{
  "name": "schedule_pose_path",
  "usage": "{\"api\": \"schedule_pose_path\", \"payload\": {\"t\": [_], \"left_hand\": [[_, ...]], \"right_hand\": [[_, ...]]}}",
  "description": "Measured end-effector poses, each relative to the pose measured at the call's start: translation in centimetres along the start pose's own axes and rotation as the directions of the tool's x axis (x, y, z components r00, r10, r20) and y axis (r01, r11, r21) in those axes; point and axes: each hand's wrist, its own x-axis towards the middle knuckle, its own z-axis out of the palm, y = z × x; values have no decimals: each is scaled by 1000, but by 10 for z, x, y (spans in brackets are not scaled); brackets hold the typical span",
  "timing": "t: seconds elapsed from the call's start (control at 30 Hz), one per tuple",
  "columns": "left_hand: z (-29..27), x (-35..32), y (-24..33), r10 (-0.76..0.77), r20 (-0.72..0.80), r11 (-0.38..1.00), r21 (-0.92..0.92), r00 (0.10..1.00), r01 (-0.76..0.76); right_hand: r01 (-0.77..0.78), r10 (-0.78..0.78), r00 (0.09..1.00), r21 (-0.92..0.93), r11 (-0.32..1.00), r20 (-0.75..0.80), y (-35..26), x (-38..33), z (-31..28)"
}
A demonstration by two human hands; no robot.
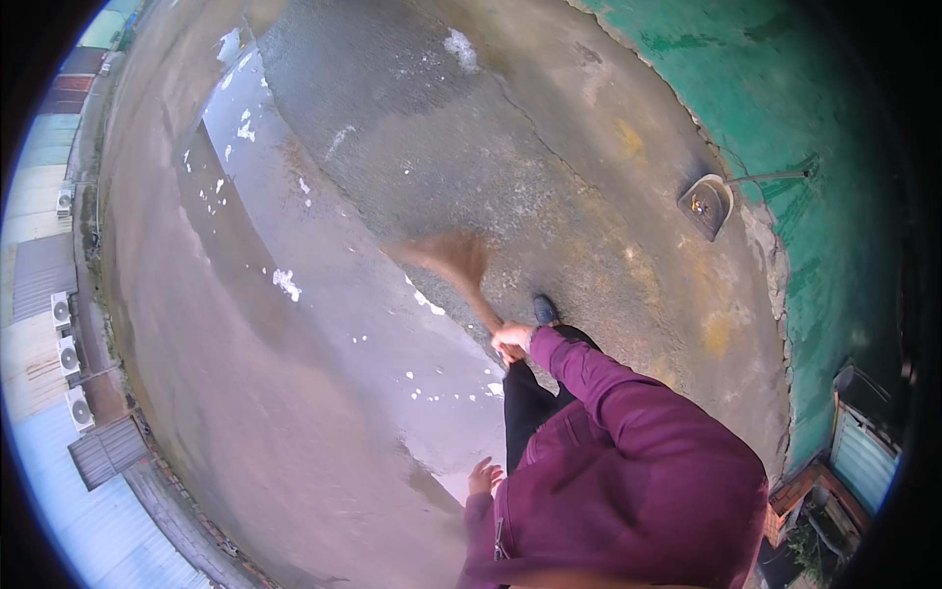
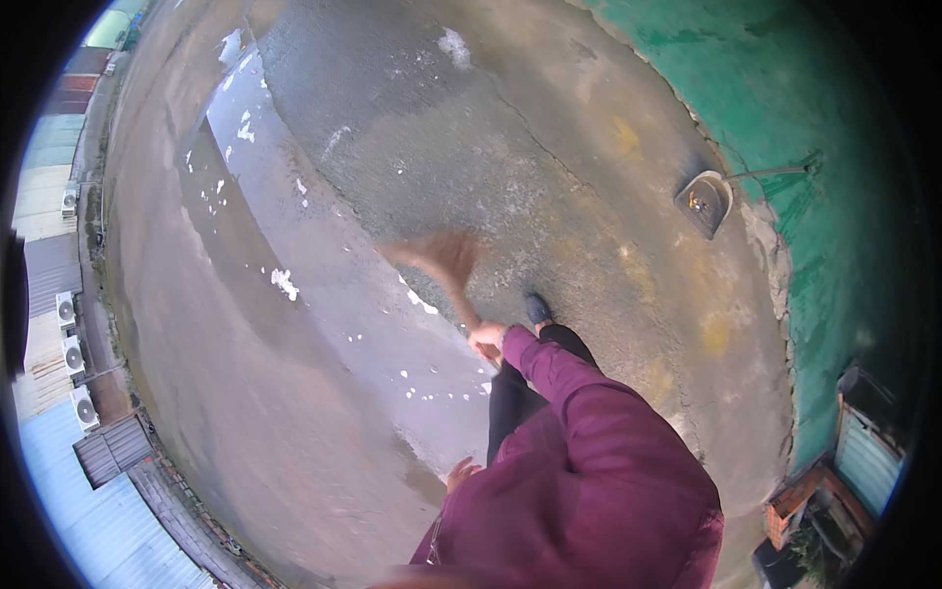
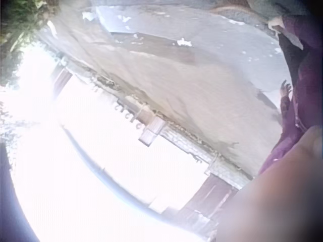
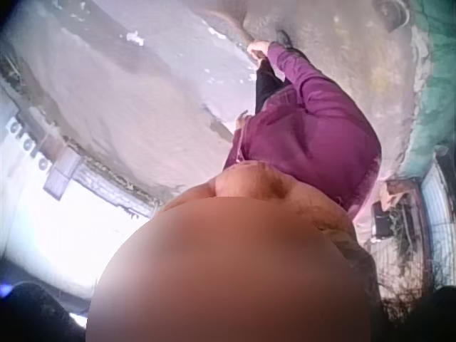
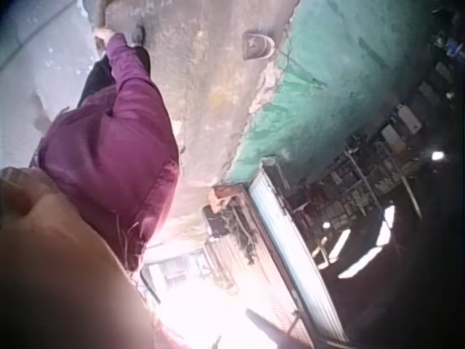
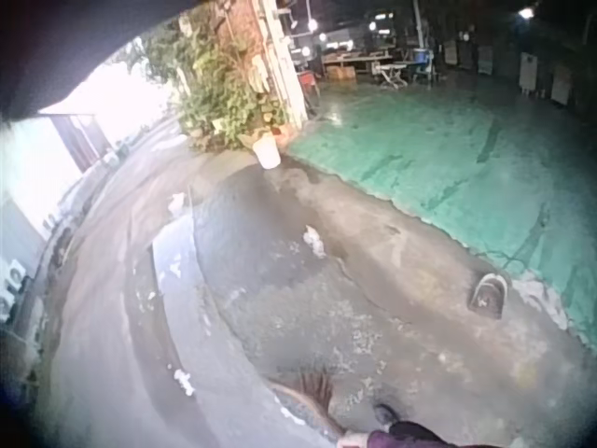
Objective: The person sweeps a wet concrete outdoor area using a traditional straw broom, moving debris toward a central pile. They then use a dustpan to collect the swept debris.
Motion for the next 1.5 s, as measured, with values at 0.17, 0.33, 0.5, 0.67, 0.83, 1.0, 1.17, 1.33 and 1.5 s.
{"api": "schedule_pose_path", "payload": {"t": [0.17, 0.33, 0.5, 0.67, 0.83, 1.0, 1.17, 1.33, 1.5], "left_hand": [[-37, 61, 73, 277, 90, 793, 541, 957, -280], [-128, 157, 195, 8, -46, 1000, -9, 999, -9], [-199, 209, 319, 4, -219, 991, -129, 976, -33], [-207, 254, 446, 156, -155, 988, 42, 975, -152], [-193, 307, 470, 98, -158, 991, -74, 982, -111], [-193, 330, 448, 258, 330, 840, 388, 908, -380], [-190, 307, 596, 1, -9, 998, -57, 1000, -2], [-155, 311, 784, 8, -103, 993, 117, 995, 4], [-157, 349, 880, 96, -16, 961, 263, 995, -89]], "right_hand": [[-190, -72, 860, 446, 875, 506, -116, -15, 32], [-77, -178, 893, 531, 844, 412, -206, -81, 34], [311, -354, 935, 513, 800, -16, -257, -146, -39], [574, -283, 811, 599, 559, -513, -352, -127, -107], [752, -289, 656, 570, 332, -697, -493, -66, -235], [676, -186, 696, 544, 497, -694, -601, 63, -259], [9, -31, 920, -59, 998, -391, -649, 200, -77], [40, -82, 990, 333, 942, 113, -741, 213, -20], [22, -356, 875, 708, 706, 328, -813, 165, -12]]}}
